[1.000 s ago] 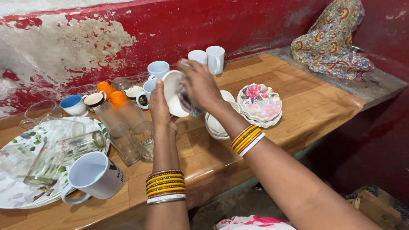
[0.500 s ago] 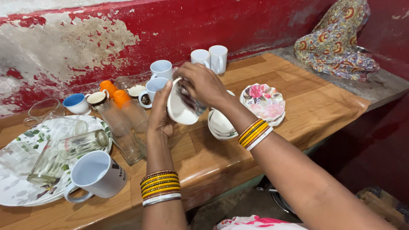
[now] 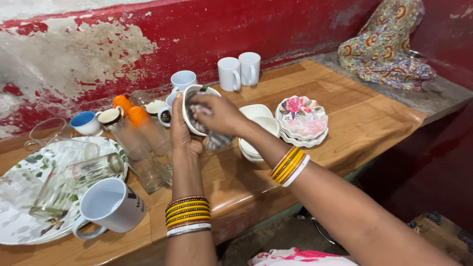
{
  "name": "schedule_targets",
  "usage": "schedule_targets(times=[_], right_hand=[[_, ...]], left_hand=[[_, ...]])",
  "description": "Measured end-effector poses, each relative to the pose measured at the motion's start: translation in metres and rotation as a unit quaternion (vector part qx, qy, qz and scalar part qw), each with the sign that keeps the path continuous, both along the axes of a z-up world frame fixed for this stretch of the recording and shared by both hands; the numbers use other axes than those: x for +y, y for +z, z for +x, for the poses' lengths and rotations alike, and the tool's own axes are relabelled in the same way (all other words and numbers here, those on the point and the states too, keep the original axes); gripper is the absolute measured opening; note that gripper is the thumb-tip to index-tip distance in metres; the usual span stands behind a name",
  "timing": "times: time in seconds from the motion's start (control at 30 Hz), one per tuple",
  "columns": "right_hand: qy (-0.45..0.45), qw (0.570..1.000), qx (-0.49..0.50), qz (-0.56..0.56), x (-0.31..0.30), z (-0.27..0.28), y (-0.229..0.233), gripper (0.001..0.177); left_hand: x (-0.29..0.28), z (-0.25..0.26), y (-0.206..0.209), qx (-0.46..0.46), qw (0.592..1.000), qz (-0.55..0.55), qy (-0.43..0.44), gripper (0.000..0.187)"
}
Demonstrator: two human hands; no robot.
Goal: The person wipes a variety of mugs, small bowls, and decorative plates with a cloth, handling each item one at a time and placing them on a wooden surface.
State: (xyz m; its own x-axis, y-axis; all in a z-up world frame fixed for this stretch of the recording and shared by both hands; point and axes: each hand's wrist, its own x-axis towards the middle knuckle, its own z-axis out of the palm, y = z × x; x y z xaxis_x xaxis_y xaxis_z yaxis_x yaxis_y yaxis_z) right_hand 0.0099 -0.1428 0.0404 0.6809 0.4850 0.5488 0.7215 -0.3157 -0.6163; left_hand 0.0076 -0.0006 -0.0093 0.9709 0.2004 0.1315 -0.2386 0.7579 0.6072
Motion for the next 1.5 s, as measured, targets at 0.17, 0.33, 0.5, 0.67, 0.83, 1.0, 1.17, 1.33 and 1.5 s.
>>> schedule_targets(times=[0.17,0.33,0.5,0.67,0.83,1.0,1.17,1.33,1.5], right_hand=[[0.051,0.965,0.043,-0.253,-0.006,-0.007,0.016,0.038],[-0.021,0.975,-0.172,-0.141,0.000,-0.002,-0.001,0.042],[-0.012,0.982,0.032,-0.186,0.005,0.012,-0.016,0.036],[0.094,0.949,0.254,-0.165,-0.016,0.025,-0.006,0.030],[0.007,0.938,0.256,-0.234,-0.024,0.049,-0.033,0.032],[0.006,0.967,0.192,-0.166,-0.008,0.066,-0.094,0.042],[-0.055,0.985,0.162,-0.036,0.000,0.051,-0.063,0.044],[0.025,0.970,0.229,0.074,0.021,0.002,-0.002,0.047],[0.084,0.996,0.035,0.026,0.031,-0.001,0.002,0.045]], left_hand=[[0.003,-0.004,0.006,0.086,0.996,-0.001,0.009,0.048],[-0.001,0.005,0.006,0.007,1.000,-0.019,-0.012,0.042],[-0.007,0.000,-0.002,0.075,0.991,0.052,0.101,0.043],[-0.007,-0.006,0.000,0.070,0.984,0.023,0.161,0.043],[0.005,0.000,0.015,0.050,0.940,0.026,0.335,0.047],[0.014,-0.003,0.022,0.067,0.967,-0.013,0.244,0.054],[0.034,0.001,0.005,0.097,0.983,-0.118,0.103,0.062],[0.051,0.027,-0.020,0.087,0.971,-0.220,-0.039,0.062],[0.055,0.051,-0.023,0.120,0.977,-0.169,-0.059,0.063]])
